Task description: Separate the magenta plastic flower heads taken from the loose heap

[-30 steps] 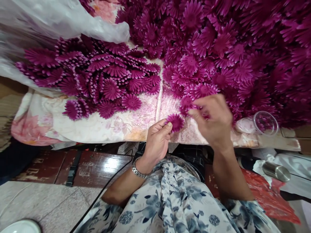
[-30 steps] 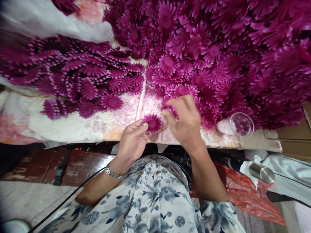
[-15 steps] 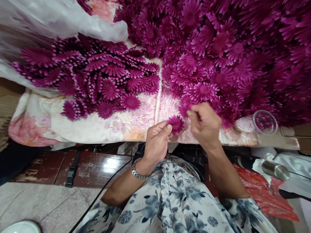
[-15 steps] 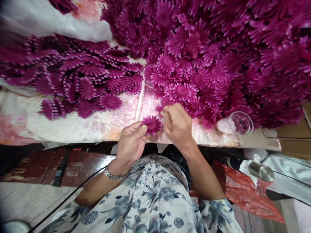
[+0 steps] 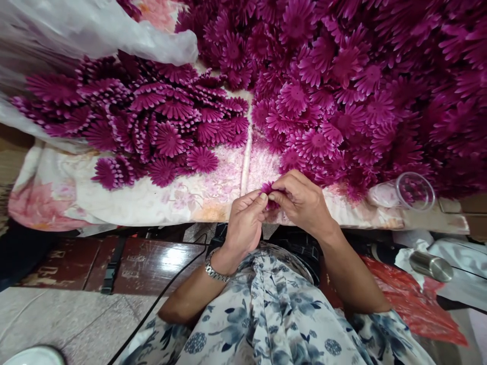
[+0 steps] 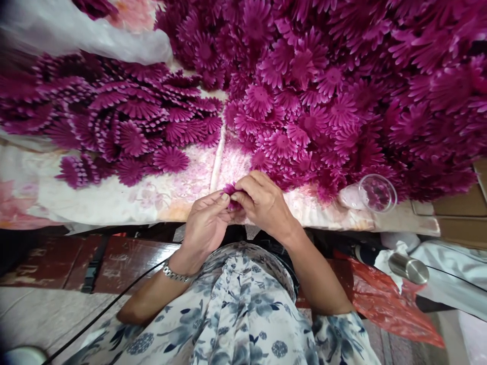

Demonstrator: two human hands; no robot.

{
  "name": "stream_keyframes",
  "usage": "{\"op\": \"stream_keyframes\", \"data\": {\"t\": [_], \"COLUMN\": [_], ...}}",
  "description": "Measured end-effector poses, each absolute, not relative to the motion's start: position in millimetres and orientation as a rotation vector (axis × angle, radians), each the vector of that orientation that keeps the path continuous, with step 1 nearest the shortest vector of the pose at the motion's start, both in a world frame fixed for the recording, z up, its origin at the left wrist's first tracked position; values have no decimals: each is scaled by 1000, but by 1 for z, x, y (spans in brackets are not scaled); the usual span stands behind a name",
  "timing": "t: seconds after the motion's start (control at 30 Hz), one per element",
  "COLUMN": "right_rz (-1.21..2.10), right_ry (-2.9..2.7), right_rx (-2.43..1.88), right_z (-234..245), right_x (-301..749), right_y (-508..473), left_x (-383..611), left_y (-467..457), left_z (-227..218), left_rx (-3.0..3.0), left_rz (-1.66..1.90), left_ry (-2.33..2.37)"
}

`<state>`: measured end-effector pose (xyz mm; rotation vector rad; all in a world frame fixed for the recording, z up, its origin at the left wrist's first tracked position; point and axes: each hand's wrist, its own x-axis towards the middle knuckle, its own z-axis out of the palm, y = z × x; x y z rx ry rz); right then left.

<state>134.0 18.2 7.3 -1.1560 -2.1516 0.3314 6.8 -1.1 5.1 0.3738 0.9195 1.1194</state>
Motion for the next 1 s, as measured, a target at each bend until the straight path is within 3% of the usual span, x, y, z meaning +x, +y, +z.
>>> {"op": "stream_keyframes", "data": {"t": [0.5,0.73,1.0], "right_rz": [43,482,515], "right_ry": [-2014,-1951,-1830], "right_rx": [-1157,-1125,-1203], "right_z": [3,21,13], "right_x": [124,132,145], "right_y": [12,8,3], "left_x": [6,3,1], "left_y": [0,4,2], "left_z": [4,4,2], "left_rx": [457,493,582], "left_rz": [1206,1298,1265], "left_ry": [955,956,977]}}
